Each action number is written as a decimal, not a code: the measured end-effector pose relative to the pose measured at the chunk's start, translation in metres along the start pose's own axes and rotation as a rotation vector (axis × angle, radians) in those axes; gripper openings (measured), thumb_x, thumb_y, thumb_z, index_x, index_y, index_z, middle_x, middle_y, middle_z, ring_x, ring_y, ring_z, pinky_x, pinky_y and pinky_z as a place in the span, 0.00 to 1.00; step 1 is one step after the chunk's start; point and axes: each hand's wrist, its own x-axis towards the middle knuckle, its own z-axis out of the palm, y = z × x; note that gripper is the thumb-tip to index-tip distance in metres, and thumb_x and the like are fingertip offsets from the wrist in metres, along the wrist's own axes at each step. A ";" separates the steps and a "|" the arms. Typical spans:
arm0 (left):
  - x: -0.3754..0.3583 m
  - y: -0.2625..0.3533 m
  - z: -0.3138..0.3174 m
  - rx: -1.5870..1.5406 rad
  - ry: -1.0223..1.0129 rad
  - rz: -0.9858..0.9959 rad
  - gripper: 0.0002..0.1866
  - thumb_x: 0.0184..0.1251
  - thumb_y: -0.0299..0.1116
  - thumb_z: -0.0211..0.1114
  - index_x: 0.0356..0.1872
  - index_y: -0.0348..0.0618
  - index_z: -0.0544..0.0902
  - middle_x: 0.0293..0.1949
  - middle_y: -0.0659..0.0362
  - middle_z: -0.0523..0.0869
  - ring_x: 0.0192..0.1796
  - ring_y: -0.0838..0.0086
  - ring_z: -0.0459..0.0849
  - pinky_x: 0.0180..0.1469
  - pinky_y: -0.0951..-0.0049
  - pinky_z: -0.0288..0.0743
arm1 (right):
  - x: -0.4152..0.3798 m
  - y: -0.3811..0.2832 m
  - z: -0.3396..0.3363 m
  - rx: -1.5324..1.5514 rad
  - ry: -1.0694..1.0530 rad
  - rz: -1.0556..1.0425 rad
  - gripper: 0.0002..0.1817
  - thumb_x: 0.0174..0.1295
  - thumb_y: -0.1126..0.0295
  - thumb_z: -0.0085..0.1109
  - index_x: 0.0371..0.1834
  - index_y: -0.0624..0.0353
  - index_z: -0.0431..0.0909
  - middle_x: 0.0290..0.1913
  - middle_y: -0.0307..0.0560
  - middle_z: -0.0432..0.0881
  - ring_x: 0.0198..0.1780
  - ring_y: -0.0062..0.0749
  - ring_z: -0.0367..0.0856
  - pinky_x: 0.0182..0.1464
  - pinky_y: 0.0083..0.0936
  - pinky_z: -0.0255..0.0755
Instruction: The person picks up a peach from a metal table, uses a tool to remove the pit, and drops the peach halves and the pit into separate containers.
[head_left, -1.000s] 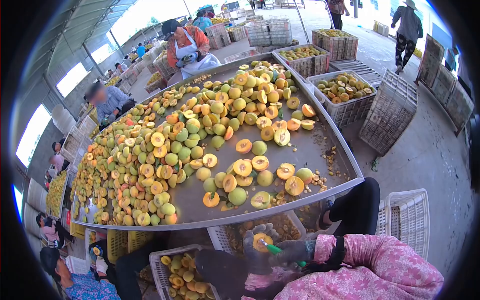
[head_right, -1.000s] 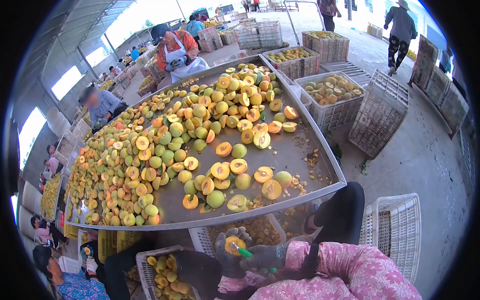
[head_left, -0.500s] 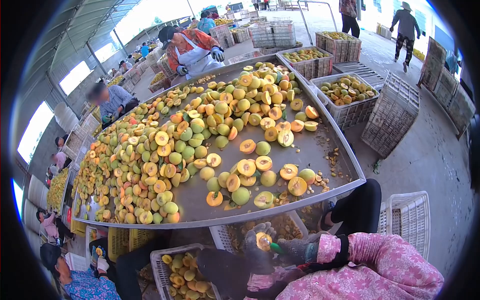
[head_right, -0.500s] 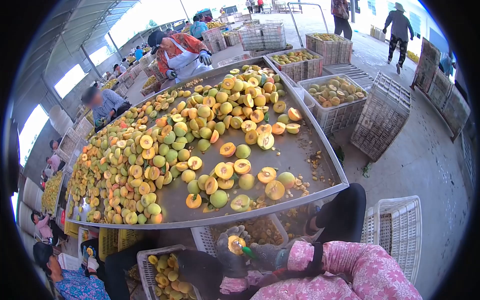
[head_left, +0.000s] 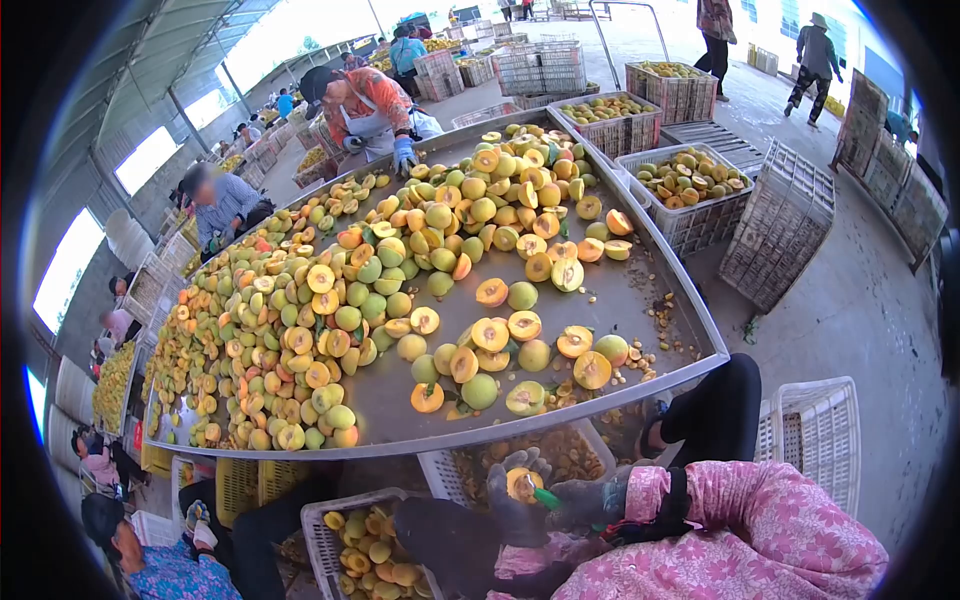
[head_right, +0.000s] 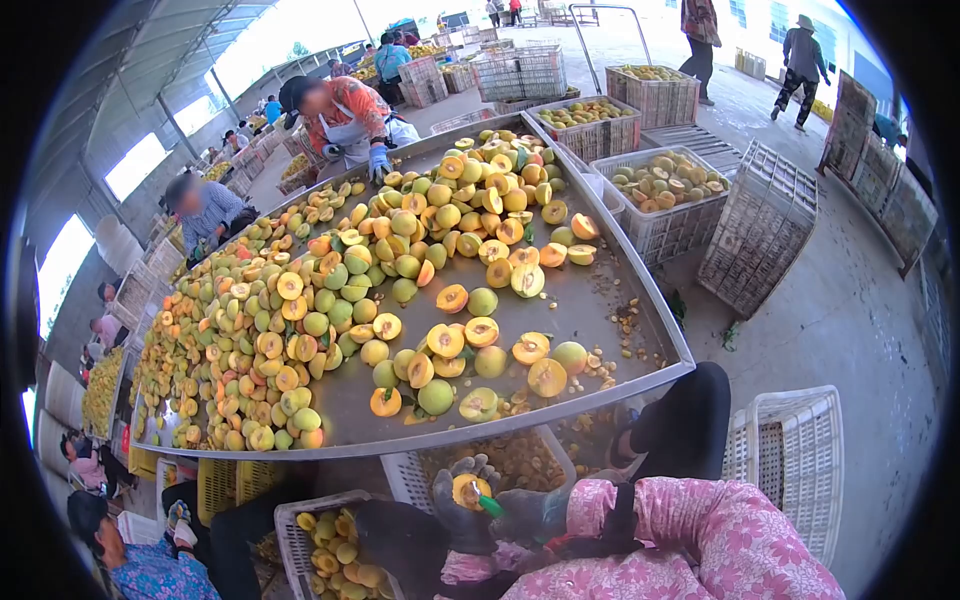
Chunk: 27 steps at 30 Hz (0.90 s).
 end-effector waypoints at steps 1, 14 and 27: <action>0.000 0.000 -0.001 0.001 0.000 0.000 0.25 0.70 0.51 0.46 0.46 0.36 0.76 0.45 0.45 0.81 0.40 0.59 0.80 0.46 0.58 0.77 | -0.006 -0.006 0.002 0.001 0.000 -0.001 0.06 0.60 0.68 0.51 0.35 0.57 0.70 0.19 0.38 0.69 0.14 0.24 0.68 0.16 0.24 0.67; 0.007 0.009 -0.018 -0.164 -0.076 -0.367 0.23 0.66 0.48 0.51 0.45 0.35 0.75 0.45 0.44 0.80 0.43 0.57 0.80 0.49 0.59 0.76 | 0.078 0.108 -0.035 -0.537 0.104 -0.665 0.13 0.58 0.60 0.57 0.36 0.59 0.71 0.23 0.44 0.73 0.21 0.32 0.73 0.25 0.30 0.70; 0.008 -0.021 -0.048 1.484 0.215 0.494 0.16 0.47 0.23 0.68 0.37 0.36 0.73 0.32 0.55 0.79 0.35 0.67 0.81 0.36 0.69 0.74 | 0.025 0.027 -0.011 -0.816 0.253 0.001 0.28 0.54 0.51 0.59 0.50 0.63 0.69 0.37 0.57 0.81 0.40 0.52 0.82 0.41 0.43 0.74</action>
